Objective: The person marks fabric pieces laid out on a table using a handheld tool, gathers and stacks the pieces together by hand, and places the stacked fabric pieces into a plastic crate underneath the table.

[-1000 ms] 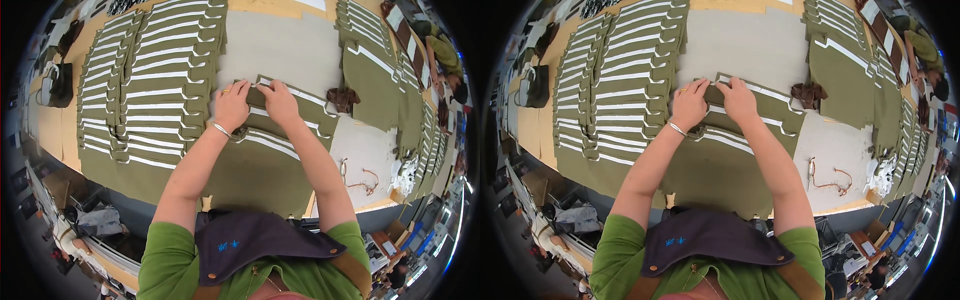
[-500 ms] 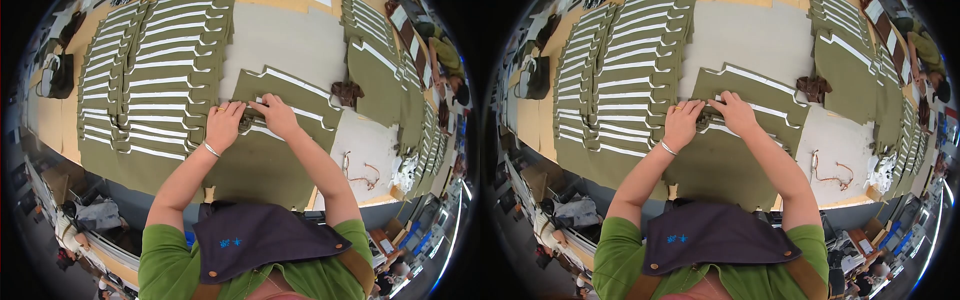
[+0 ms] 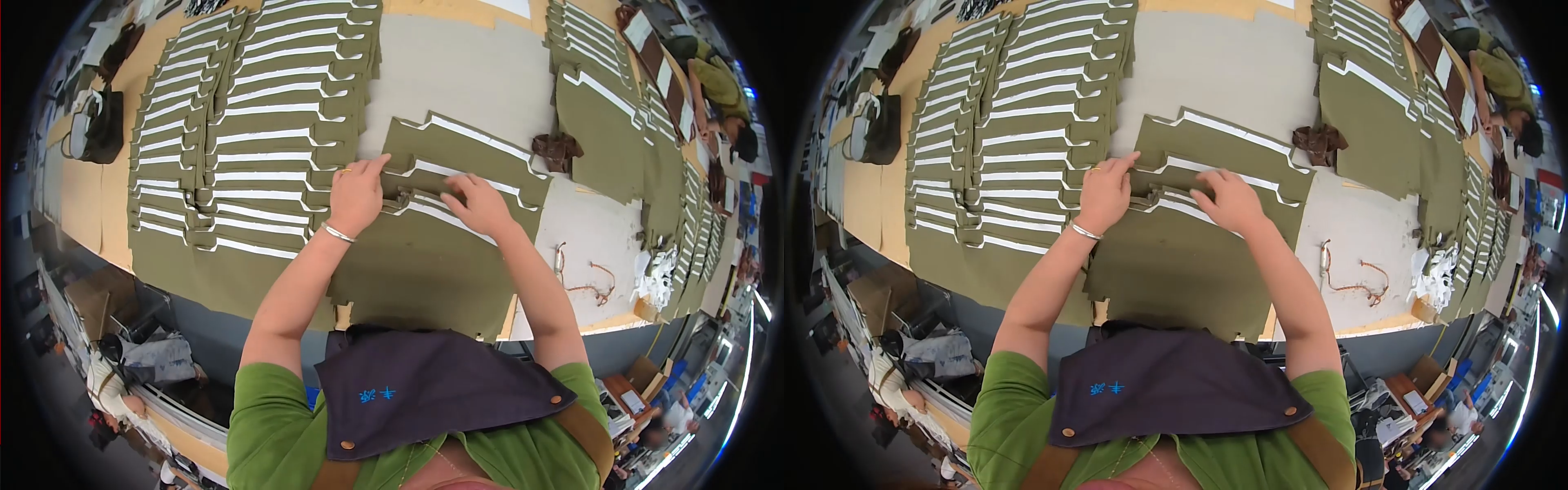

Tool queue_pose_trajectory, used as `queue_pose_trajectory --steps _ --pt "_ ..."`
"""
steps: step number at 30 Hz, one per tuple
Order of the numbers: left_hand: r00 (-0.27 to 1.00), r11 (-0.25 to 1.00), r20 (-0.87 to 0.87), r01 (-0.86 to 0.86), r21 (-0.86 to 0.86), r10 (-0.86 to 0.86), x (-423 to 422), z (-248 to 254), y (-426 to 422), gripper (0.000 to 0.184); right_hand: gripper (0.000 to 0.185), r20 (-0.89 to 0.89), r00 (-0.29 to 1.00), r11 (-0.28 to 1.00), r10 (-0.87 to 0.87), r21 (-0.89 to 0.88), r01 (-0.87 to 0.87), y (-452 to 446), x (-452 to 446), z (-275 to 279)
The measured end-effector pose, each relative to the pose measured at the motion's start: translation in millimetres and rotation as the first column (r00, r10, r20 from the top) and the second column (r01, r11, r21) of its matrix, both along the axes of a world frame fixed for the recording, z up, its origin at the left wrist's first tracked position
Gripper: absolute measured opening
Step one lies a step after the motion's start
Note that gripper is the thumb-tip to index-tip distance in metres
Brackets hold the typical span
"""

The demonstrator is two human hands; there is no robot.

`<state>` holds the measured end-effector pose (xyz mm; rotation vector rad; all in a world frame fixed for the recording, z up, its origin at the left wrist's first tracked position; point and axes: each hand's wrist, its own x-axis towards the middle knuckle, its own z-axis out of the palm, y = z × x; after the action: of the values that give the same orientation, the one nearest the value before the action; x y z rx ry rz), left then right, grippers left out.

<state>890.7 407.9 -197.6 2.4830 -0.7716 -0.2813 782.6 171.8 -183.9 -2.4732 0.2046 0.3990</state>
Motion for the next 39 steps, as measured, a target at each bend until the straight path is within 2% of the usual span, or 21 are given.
queue_pose_trajectory --steps 2,3,6,9,12,15,18,21,24,25,27,29,30,32,33,35,36,38,39 --pt "0.993 0.994 0.101 0.077 -0.078 -0.069 -8.2 15.0 -2.5 0.04 0.051 -0.201 0.978 0.998 -0.059 0.01 0.062 -8.4 -18.3 20.7" --pt "0.983 0.986 0.153 0.118 -0.114 -0.1 -12.9 23.5 -5.1 0.041 0.068 -0.276 0.96 0.999 -0.055 -0.015 0.052 -11.0 -23.0 21.5" --pt "0.933 0.928 0.153 0.347 -0.134 -0.326 -29.2 38.1 -27.4 0.05 0.07 -0.232 0.961 0.949 0.151 -0.239 -0.207 -8.6 -34.5 20.6" --pt "0.869 0.877 0.132 0.481 0.005 -0.477 -43.3 25.3 -44.8 0.054 0.066 -0.114 0.993 0.973 0.017 -0.228 -0.043 -2.9 -45.9 13.9" --pt "0.83 0.827 0.188 0.446 0.344 -0.526 -51.6 12.6 -55.6 0.044 0.062 -0.195 0.96 0.974 -0.202 -0.144 0.176 -5.9 -56.3 17.4" --pt "0.842 0.835 0.182 0.43 0.343 -0.509 -52.3 15.8 -65.8 0.058 0.055 -0.386 0.922 0.984 -0.004 -0.168 -0.066 -16.2 -56.7 19.4" --pt "0.82 0.82 0.117 0.529 0.216 -0.56 -50.2 17.3 -71.5 0.044 0.048 -0.344 0.931 0.979 0.118 -0.118 -0.167 -18.3 -52.5 33.3" --pt "0.764 0.711 -0.3 0.644 0.283 -0.572 -24.3 51.6 -82.2 0.037 0.04 -0.415 0.902 0.982 0.118 -0.086 -0.168 -21.1 -38.3 62.2" --pt "0.792 0.76 -0.272 0.605 0.238 -0.546 -16.0 45.0 -91.2 0.034 0.039 -0.359 0.929 0.978 0.086 -0.145 -0.147 -26.7 -31.8 53.6" --pt "0.777 0.727 -0.384 0.617 0.302 -0.499 -7.9 55.1 -99.0 0.039 0.04 -0.361 0.93 0.976 0.067 -0.171 -0.137 -33.5 -23.0 55.8" --pt "0.854 0.802 -0.223 0.519 0.295 -0.47 -1.0 48.9 -105.4 0.038 0.043 -0.38 0.925 0.972 0.021 -0.207 -0.107 -42.2 -12.3 60.9" --pt "0.877 0.854 -0.055 0.478 0.206 -0.478 2.9 24.6 -105.9 0.038 0.05 -0.156 0.987 0.957 0.025 -0.283 -0.069 -46.7 -11.0 33.7" --pt "0.885 0.864 -0.047 0.463 0.198 -0.463 4.1 14.9 -110.9 0.038 0.053 -0.029 0.999 0.943 0.033 -0.329 -0.041 -51.9 -7.1 20.7" --pt "0.902 0.885 -0.038 0.429 0.179 -0.43 5.5 5.1 -121.1 0.038 0.059 0.024 1.0 0.961 -0.013 -0.277 0.019 -53.9 1.1 3.1" --pt "0.899 0.873 -0.133 0.437 0.215 -0.417 7.4 7.7 -124.7 0.035 0.063 0.045 0.998 0.969 -0.036 -0.244 0.046 -50.5 5.2 3.8" --pt "0.871 0.839 -0.324 0.462 0.286 -0.369 8.5 12.7 -127.8 0.03 0.063 -0.029 1.0 0.959 -0.005 -0.283 -0.003 -47.2 5.8 9.7" --pt "0.883 0.845 -0.164 0.468 0.26 -0.439 3.7 13.6 -125.1 0.027 0.064 -0.063 0.998 0.953 0.01 -0.302 -0.029 -46.2 7.0 14.7" --pt "0.835 0.847 0.169 0.487 0.212 -0.523 -17.0 16.9 -109.9 0.026 0.057 0.095 0.986 0.913 0.136 -0.397 -0.088 -45.7 -5.2 19.5" --pt "0.807 0.839 0.236 0.537 0.088 -0.541 -23.4 19.1 -102.0 0.029 0.054 0.166 0.965 0.888 0.204 -0.446 -0.111 -46.5 -12.9 21.0"
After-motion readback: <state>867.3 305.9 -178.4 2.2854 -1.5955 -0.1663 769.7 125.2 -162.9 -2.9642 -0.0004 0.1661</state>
